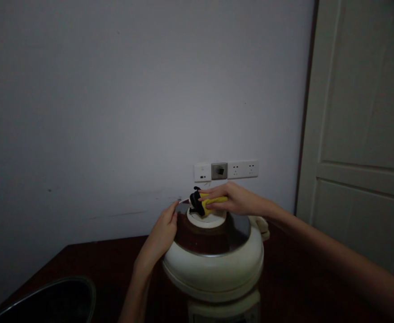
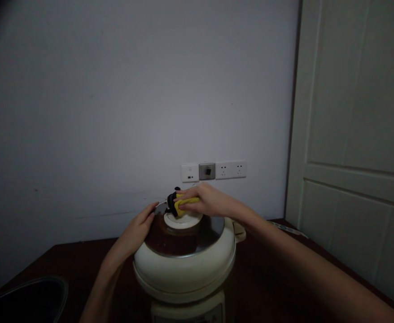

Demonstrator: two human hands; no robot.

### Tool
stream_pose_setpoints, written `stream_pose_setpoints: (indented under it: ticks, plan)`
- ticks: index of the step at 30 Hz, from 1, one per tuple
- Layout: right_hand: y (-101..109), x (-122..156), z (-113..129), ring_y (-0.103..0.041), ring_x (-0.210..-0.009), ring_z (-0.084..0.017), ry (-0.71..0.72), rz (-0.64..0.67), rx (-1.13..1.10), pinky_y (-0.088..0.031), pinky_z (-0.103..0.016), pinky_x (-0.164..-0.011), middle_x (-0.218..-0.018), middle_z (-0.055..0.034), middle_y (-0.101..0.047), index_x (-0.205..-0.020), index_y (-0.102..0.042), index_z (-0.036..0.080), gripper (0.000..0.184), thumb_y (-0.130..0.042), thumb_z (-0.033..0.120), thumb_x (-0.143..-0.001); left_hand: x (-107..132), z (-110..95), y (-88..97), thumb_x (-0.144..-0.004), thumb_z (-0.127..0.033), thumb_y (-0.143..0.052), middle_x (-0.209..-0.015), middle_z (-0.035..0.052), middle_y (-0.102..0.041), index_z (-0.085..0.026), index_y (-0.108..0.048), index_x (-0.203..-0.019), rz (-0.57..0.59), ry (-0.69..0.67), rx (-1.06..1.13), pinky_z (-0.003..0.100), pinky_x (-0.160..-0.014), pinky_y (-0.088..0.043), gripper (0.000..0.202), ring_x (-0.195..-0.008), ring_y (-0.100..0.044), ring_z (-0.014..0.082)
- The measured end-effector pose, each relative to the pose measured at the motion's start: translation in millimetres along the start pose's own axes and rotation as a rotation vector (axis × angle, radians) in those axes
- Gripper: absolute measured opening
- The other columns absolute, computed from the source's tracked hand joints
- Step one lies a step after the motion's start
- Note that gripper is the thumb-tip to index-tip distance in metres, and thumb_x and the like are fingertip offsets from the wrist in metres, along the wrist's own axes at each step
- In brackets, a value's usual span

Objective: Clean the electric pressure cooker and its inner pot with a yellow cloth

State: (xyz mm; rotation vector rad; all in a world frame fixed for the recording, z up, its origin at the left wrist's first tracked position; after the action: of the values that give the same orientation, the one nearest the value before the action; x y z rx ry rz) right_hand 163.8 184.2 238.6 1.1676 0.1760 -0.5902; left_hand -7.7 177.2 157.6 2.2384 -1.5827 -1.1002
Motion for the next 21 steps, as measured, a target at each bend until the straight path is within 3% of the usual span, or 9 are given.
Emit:
stream_pose_setpoints:
  ticks: [5, 9, 13, 17, 21]
  plan:
    - [-14, -47, -9, -0.065, -0.084, -0.019, -0.148, 0.072, 0.13, -0.047, -0.025, -0.073, -0.096, -0.0067, -0.073, -0.101, -0.072, 0.016, 0.027, -0.061, 0.027, -0.08, -1, -6, 0.9, -0.083, -0.028, -0.037, -0.132, 0.0123, -0.052, -0.011, -0.052, -0.125, 0.007, -0.038, 0.057, 0.037, -0.108, -0.028, 0.048, -0.124, -0.046, 0.0202]
    - [-15, -49, -19, -0.064, -0.073, -0.017, -0.24, 0.026, 0.085, -0.046, -0.025, -0.065, -0.088, -0.0051, -0.073, -0.098, -0.073, 0.014, 0.029, -0.06, 0.032, -0.079, -2, -11, 0.6, -0.083, -0.028, -0.035, -0.132, 0.0137, -0.052, -0.009, -0.052, -0.124, 0.038, -0.061, 0.053, 0.037, -0.108, -0.028, 0.049, -0.123, -0.047, 0.0208]
    - [-5, -17, -21, -0.064, -0.087, -0.019, -0.196, -0.06, -0.076, -0.048, -0.029, -0.077, -0.106, -0.0053, -0.07, -0.103, -0.071, 0.016, 0.031, -0.059, 0.033, -0.08, -1, -11, 2.3, -0.082, -0.027, -0.036, -0.132, 0.0142, -0.052, -0.007, -0.052, -0.124, 0.04, -0.009, 0.026, 0.036, -0.109, -0.027, 0.049, -0.125, -0.045, 0.0208]
    - [4, 21, -23, -0.056, -0.112, -0.023, -0.186, -0.161, -0.179, -0.038, -0.038, -0.1, -0.118, -0.004, -0.064, -0.106, -0.069, 0.022, 0.03, -0.062, 0.031, -0.078, 1, -12, 3.6, -0.083, -0.027, -0.035, -0.135, 0.0138, -0.049, -0.007, -0.051, -0.126, 0.03, 0.042, 0.006, 0.035, -0.109, -0.026, 0.05, -0.127, -0.042, 0.0203]
    - [7, 27, -20, -0.053, -0.116, -0.024, -0.193, -0.165, -0.186, -0.036, -0.041, -0.103, -0.118, -0.0029, -0.063, -0.106, -0.069, 0.025, 0.029, -0.062, 0.029, -0.078, 2, -12, 2.2, -0.083, -0.026, -0.034, -0.135, 0.0137, -0.049, -0.007, -0.05, -0.126, 0.03, 0.035, 0.004, 0.035, -0.109, -0.026, 0.049, -0.127, -0.043, 0.0197]
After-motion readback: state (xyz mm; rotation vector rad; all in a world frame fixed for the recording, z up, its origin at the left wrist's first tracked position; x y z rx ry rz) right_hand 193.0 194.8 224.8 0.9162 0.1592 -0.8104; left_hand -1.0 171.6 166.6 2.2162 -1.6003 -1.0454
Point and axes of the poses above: each hand's wrist, its own x-axis away from the middle knuckle, its own y-axis out of the back of the hand, z = x × y, the point moved 8 cm from there along -x, towards the middle knuckle
